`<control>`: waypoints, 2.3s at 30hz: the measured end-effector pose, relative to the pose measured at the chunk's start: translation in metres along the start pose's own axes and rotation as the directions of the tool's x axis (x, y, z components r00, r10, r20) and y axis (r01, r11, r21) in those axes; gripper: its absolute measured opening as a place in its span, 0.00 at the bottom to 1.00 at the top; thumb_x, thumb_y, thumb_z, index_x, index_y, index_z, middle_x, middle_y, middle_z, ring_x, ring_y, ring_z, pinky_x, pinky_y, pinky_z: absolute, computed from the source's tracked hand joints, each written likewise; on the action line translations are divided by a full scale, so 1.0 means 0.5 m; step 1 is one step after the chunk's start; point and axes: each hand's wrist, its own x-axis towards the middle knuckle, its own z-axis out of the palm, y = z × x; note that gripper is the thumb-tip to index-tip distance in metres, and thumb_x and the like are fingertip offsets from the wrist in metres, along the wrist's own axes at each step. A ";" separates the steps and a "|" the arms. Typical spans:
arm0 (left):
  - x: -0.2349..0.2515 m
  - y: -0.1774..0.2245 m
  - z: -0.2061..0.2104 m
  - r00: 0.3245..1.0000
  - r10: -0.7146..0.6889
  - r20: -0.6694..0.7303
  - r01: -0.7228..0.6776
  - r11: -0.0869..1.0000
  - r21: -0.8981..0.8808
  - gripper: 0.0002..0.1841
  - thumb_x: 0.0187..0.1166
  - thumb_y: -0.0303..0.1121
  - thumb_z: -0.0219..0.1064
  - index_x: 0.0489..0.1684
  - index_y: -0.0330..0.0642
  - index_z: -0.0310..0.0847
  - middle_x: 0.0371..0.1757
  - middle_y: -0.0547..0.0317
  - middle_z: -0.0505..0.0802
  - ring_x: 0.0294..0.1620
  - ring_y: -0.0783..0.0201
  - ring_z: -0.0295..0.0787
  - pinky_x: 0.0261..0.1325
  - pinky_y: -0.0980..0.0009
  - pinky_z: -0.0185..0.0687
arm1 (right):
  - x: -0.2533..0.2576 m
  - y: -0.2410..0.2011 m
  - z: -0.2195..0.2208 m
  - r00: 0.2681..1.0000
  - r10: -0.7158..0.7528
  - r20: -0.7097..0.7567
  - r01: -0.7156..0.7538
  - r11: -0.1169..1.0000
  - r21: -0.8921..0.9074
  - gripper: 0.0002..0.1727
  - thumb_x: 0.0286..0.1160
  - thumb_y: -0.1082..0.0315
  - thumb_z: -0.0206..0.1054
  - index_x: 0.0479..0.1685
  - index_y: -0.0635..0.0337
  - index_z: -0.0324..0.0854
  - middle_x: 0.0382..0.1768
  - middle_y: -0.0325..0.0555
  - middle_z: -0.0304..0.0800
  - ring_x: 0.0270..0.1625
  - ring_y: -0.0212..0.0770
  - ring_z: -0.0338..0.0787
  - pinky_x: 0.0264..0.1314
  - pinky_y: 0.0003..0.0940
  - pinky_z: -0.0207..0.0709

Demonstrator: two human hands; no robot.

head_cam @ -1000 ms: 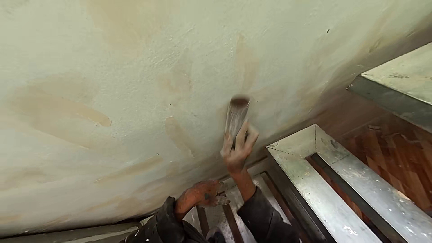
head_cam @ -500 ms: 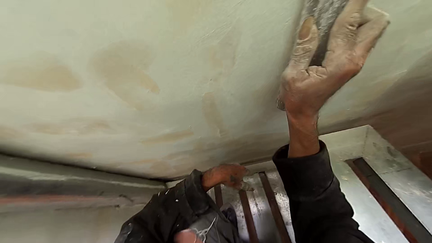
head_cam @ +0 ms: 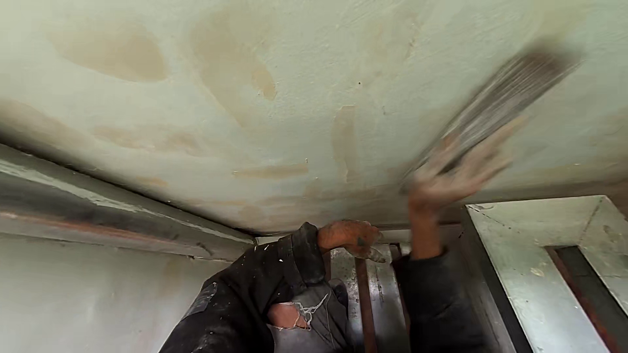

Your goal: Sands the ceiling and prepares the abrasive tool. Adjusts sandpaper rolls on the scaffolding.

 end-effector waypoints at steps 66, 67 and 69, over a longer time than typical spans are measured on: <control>0.013 -0.010 0.014 0.999 -0.012 0.053 0.014 0.999 -0.044 0.28 0.85 0.51 0.63 0.71 0.36 0.80 0.53 0.37 0.91 0.54 0.43 0.88 0.61 0.42 0.78 | 0.161 -0.046 0.017 0.983 0.134 -0.125 -0.107 0.974 0.202 0.29 0.72 0.63 0.70 0.72 0.70 0.81 0.57 0.65 0.83 0.55 0.50 0.86 0.51 0.36 0.84; 0.009 -0.009 0.011 0.999 -0.012 0.048 0.014 0.999 -0.041 0.27 0.85 0.50 0.63 0.70 0.35 0.80 0.53 0.37 0.91 0.54 0.43 0.88 0.62 0.42 0.78 | 0.157 -0.053 0.014 0.983 0.154 -0.102 -0.129 0.968 0.213 0.30 0.74 0.63 0.70 0.76 0.69 0.78 0.60 0.66 0.82 0.58 0.50 0.85 0.54 0.37 0.83; 0.010 -0.015 0.010 0.999 -0.035 0.013 0.035 0.999 -0.021 0.26 0.85 0.49 0.63 0.68 0.36 0.81 0.53 0.37 0.91 0.55 0.43 0.88 0.62 0.41 0.78 | 0.049 -0.043 0.003 0.983 0.179 0.025 -0.181 0.968 0.174 0.32 0.78 0.60 0.68 0.81 0.64 0.72 0.67 0.65 0.78 0.63 0.50 0.84 0.58 0.40 0.84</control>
